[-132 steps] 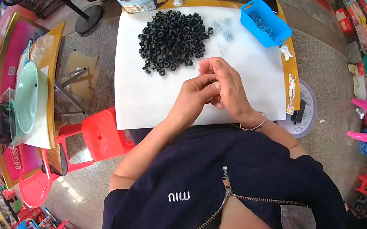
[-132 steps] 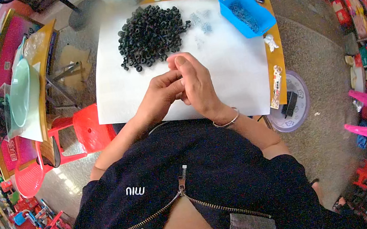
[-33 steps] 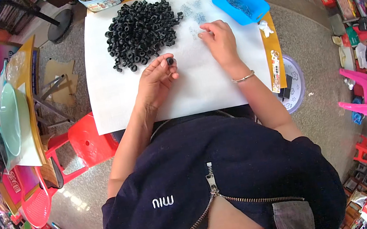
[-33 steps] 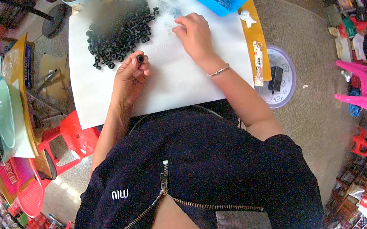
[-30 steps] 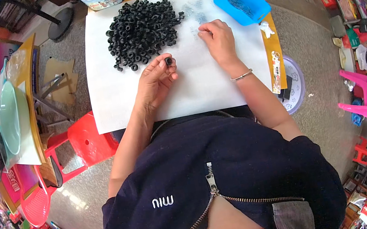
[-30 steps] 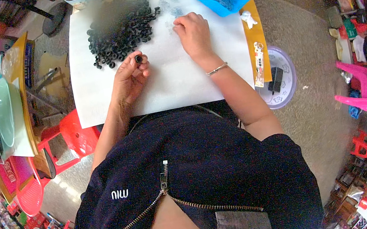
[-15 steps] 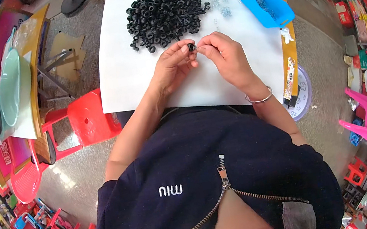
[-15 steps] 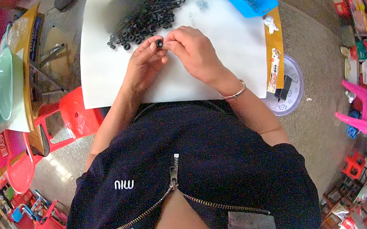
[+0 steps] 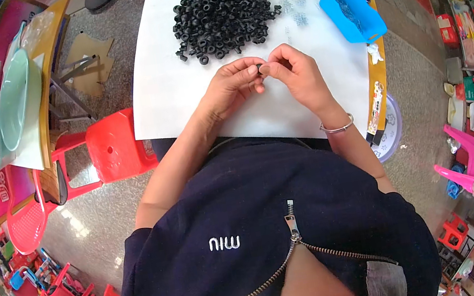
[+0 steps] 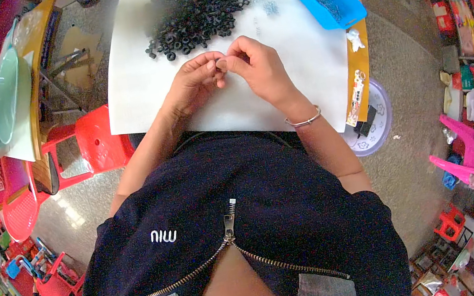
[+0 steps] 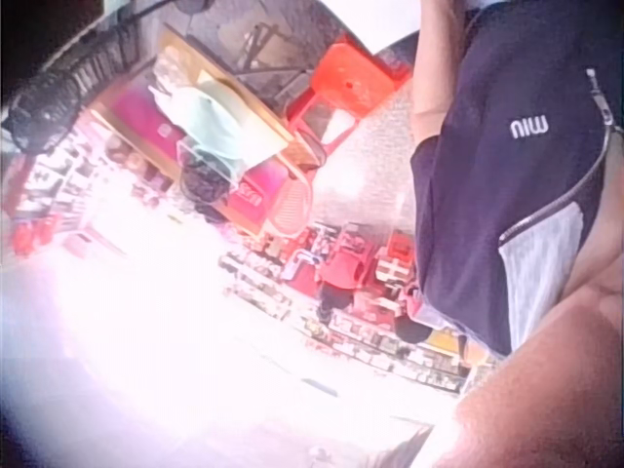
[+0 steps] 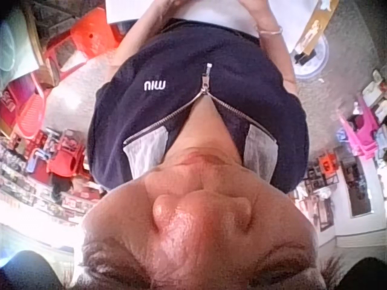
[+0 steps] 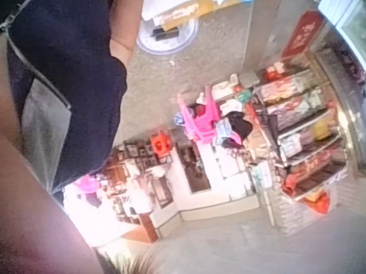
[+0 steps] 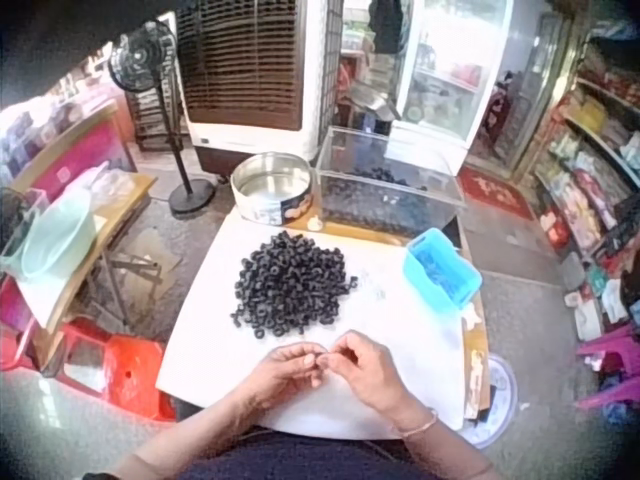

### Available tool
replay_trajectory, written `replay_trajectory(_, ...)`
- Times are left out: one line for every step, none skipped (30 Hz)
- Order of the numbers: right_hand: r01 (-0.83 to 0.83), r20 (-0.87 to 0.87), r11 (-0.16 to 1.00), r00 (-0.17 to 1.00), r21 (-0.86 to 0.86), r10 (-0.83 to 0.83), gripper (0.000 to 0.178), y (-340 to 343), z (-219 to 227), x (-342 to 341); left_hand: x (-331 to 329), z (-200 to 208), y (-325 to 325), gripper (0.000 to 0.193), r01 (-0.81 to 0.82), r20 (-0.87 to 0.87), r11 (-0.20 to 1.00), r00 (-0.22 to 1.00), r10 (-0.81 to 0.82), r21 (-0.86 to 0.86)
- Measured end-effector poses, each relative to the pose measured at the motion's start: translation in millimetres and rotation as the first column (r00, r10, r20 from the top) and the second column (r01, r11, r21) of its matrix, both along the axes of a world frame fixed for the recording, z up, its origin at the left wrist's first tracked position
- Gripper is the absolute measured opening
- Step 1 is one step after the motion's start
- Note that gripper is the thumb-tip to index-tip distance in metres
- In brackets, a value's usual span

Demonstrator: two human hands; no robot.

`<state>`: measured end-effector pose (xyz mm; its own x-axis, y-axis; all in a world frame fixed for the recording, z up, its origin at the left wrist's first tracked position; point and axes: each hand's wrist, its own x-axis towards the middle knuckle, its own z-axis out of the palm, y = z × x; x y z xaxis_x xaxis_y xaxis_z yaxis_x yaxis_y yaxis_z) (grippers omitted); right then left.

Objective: The recorder is manually assembling small black plastic components by inserting tiny metal pins or beads.

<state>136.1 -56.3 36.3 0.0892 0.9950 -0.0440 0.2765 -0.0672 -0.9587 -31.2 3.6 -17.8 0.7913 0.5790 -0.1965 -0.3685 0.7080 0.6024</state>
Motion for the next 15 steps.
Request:
replay_trajectory(-0.018,-0.032,1.000,0.999,-0.001,0.018,0.016,0.4,-1.8,0.0,-0.6,-0.7,0.5,0.029,0.002,0.010,1.000,1.000,-0.002,-0.011)
replay_trajectory(-0.035,-0.063,0.999,0.997,-0.002,0.035,0.014,0.6,-3.1,0.0,-1.2,-1.5,1.1,0.028,0.004,0.019,1.000,1.000,-0.004,-0.021)
replay_trajectory(-0.053,-0.094,0.999,0.994,-0.003,0.053,0.012,0.5,-3.9,-0.2,-1.6,-2.4,1.2,0.028,0.006,0.029,0.999,1.000,-0.005,-0.033)
replay_trajectory(-0.051,-0.101,0.999,0.994,-0.003,0.051,0.012,0.5,-2.9,-1.1,-1.5,-2.9,1.2,0.028,0.002,0.033,1.000,0.999,-0.001,-0.031)
replay_trajectory(-0.049,-0.107,0.999,0.993,-0.002,0.048,0.012,0.6,-0.9,-2.8,-1.1,-3.3,1.1,0.028,-0.002,0.038,1.000,0.999,0.003,-0.030)
replay_trajectory(-0.047,-0.114,0.999,0.992,-0.001,0.047,0.012,0.6,0.3,-4.7,-0.9,-3.4,1.0,0.027,-0.006,0.042,1.000,0.999,0.007,-0.028)
replay_trajectory(-0.024,-0.031,0.999,0.999,0.045,0.025,0.012,-0.1,0.5,-6.7,-0.9,-3.1,0.8,0.027,-0.004,0.037,1.000,0.999,0.005,-0.022)
replay_trajectory(-0.004,0.051,0.996,0.999,0.094,-0.001,0.013,-1.4,0.5,-9.0,-0.8,-2.4,0.7,0.027,-0.001,0.032,1.000,0.999,0.002,-0.017)
replay_trajectory(0.010,0.131,0.990,0.991,0.144,-0.029,0.013,-2.5,0.9,-10.6,-1.0,-2.0,0.5,0.027,0.000,0.026,1.000,1.000,0.000,-0.011)
replay_trajectory(0.012,0.147,0.982,0.988,0.186,-0.040,0.012,-3.4,1.9,-11.6,-1.2,-2.8,0.8,0.028,-0.003,0.036,1.000,0.999,0.004,-0.019)
replay_trajectory(0.013,0.161,0.974,0.986,0.228,-0.051,0.012,-4.0,3.4,-12.4,-1.2,-4.5,1.4,0.028,-0.007,0.046,1.000,0.999,0.008,-0.027)
replay_trajectory(0.014,0.176,0.963,0.982,0.269,-0.063,0.011,-4.3,4.4,-12.8,-1.2,-5.3,1.6,0.028,-0.009,0.056,0.999,0.998,0.011,-0.036)
replay_trajectory(0.047,0.152,0.972,0.985,0.230,-0.083,0.011,-4.1,5.0,-12.2,-1.1,-5.2,1.3,0.028,-0.025,0.066,0.999,0.997,0.028,-0.046)
replay_trajectory(0.079,0.129,0.979,0.986,0.190,-0.104,0.011,-4.0,5.4,-10.7,-0.7,-4.2,1.0,0.028,-0.042,0.076,0.998,0.996,0.046,-0.057)
replay_trajectory(0.110,0.108,0.983,0.986,0.150,-0.127,0.011,-3.9,6.2,-9.5,-0.6,-3.6,0.9,0.028,-0.057,0.086,0.996,0.994,0.063,-0.068)
